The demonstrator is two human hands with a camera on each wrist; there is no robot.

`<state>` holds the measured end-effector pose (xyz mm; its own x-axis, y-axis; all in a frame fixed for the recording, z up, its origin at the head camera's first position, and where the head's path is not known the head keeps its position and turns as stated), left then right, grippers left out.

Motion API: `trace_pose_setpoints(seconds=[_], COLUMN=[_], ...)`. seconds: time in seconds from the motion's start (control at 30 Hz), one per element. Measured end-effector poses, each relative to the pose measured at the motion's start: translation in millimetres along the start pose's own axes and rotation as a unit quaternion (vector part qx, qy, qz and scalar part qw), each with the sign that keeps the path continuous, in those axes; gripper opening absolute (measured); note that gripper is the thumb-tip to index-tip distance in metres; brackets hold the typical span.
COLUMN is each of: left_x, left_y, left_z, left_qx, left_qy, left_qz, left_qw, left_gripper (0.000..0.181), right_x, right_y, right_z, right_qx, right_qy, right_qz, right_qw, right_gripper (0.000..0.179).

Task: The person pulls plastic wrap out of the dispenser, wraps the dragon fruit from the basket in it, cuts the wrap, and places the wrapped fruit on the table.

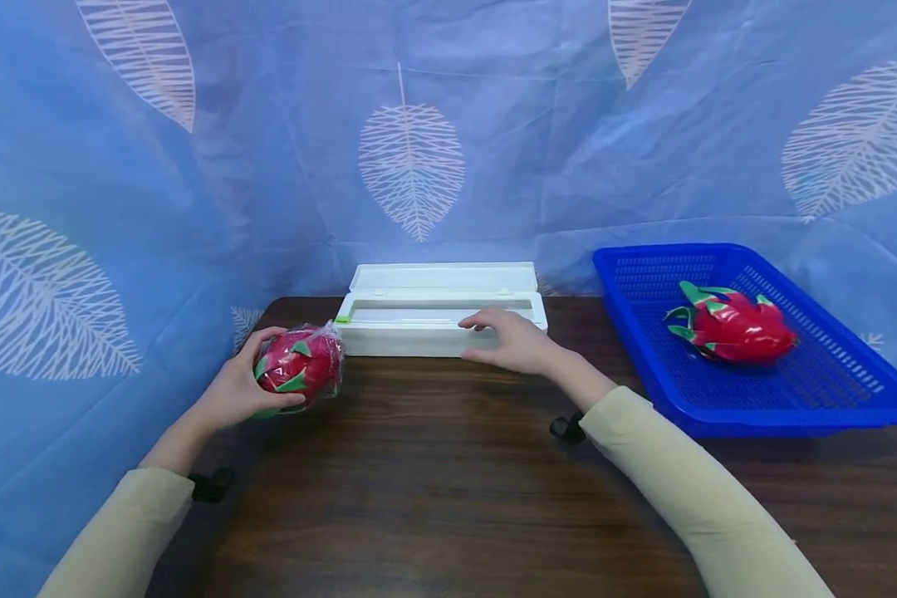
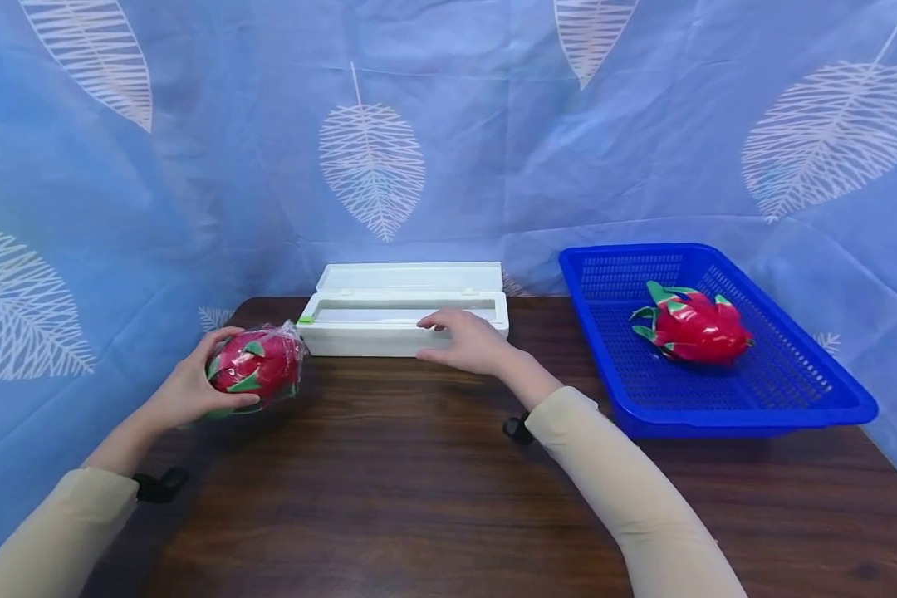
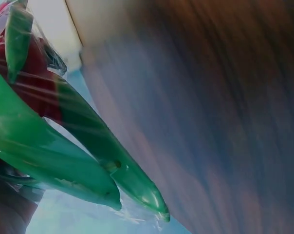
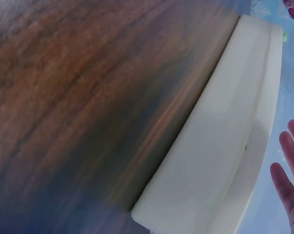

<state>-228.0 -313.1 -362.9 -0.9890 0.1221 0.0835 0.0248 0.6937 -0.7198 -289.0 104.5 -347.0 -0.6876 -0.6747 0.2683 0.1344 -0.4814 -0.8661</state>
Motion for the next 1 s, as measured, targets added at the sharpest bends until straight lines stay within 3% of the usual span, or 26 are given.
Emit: trace_pose_setpoints(seconds=[0.23, 0.47, 0.77, 1.0], left_x=[-4.9, -6.8, -5.5, -3.8], left_y=[-15.6, -21.3, -23.4, -20.0], left_z=[22.1, 42.3, 45.2, 46.3], left_qx=[0.031, 0.041, 0.049, 0.060], left_qy=[-0.034, -0.070, -0.079, -0.088], left_qz=[-0.016, -0.013, -0.003, 0.002], left_qw=[0.9988, 0.9966, 0.9957, 0.9943], left_gripper=[0.101, 0.104, 0.103, 0.107], right_x=[2.8, 3.6, -3.3, -9.8], right_y=[11.8, 19.9, 19.8, 11.9], right_z=[-0.7, 2.5, -0.5, -3.5], right_qx=[0.014, 0.014, 0.020, -0.013], right_qy=[-0.013, -0.027, -0.025, -0.020], right_qz=[0.015, 0.020, 0.019, 0.007], right_qw=[0.9997, 0.9993, 0.9993, 0.9997], right_gripper=[0.055, 0.056, 0.057, 0.057])
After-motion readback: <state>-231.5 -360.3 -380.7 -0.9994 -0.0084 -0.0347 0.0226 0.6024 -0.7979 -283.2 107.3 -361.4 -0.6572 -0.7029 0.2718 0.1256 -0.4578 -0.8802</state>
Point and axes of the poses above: each hand's wrist, its own x-axis towards the middle knuckle, its own y-axis out of the palm, z = x × y, the point moved 1 cm from there along x, towards the middle knuckle, and after that the axes turned 8 degrees about -y, right-handed, at the moved point
